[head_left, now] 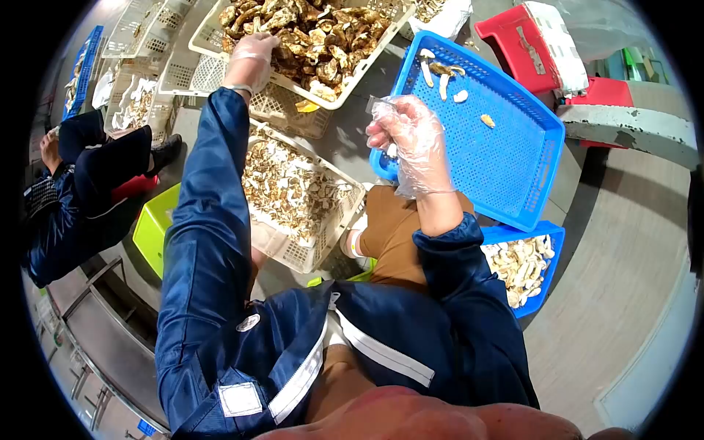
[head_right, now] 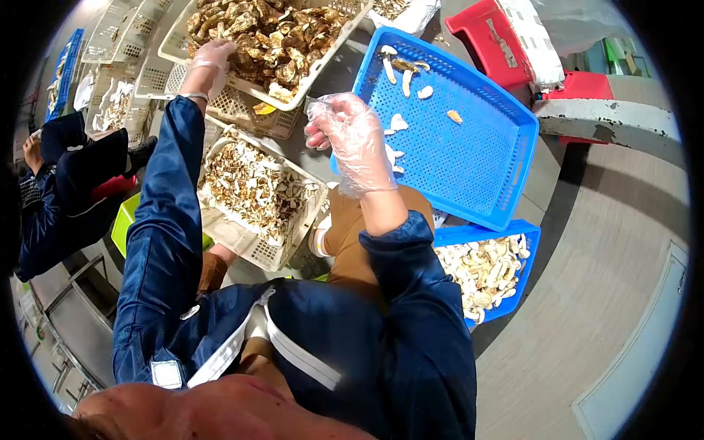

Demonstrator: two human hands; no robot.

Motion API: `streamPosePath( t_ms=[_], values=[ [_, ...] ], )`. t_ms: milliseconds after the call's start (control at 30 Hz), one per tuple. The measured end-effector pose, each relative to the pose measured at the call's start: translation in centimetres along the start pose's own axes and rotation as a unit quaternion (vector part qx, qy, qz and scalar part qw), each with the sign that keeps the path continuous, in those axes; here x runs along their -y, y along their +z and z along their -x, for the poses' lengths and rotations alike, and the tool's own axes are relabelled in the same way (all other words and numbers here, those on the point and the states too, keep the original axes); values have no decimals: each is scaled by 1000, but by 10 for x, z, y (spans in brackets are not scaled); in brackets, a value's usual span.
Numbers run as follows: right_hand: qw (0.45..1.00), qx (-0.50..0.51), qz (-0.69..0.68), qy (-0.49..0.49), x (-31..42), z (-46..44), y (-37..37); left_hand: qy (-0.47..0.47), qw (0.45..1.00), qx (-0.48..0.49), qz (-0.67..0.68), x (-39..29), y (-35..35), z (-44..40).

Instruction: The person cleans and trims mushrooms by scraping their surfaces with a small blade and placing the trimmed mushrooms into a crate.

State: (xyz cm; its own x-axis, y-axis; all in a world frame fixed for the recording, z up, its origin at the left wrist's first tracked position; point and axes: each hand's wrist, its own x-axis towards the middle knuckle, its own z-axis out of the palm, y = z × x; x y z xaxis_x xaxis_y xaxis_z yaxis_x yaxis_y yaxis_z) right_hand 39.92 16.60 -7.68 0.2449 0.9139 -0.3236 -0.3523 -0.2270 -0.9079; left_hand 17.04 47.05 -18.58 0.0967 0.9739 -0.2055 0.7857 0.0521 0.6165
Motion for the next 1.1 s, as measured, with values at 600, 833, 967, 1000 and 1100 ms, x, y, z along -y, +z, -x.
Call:
streamPosePath(
  t_ms=[600,833,967,1000,1100],
  values=[
    [999,-14,-12,-27,-7,-4,-13,207,933,255,-144,-59,18,76],
    [999,20,-29,-17,-5,-3,-7,-73,812,255,520,-56,-41,197],
    [997,73,1,-23,0,19,13,-102,739,210,631,-19,-59,272],
    [991,101,45,-75,0,27,21,-100,758,201,612,-17,-67,290],
    [967,190,69,-152,4,59,54,-95,836,122,526,-18,-89,349]
  ],
)
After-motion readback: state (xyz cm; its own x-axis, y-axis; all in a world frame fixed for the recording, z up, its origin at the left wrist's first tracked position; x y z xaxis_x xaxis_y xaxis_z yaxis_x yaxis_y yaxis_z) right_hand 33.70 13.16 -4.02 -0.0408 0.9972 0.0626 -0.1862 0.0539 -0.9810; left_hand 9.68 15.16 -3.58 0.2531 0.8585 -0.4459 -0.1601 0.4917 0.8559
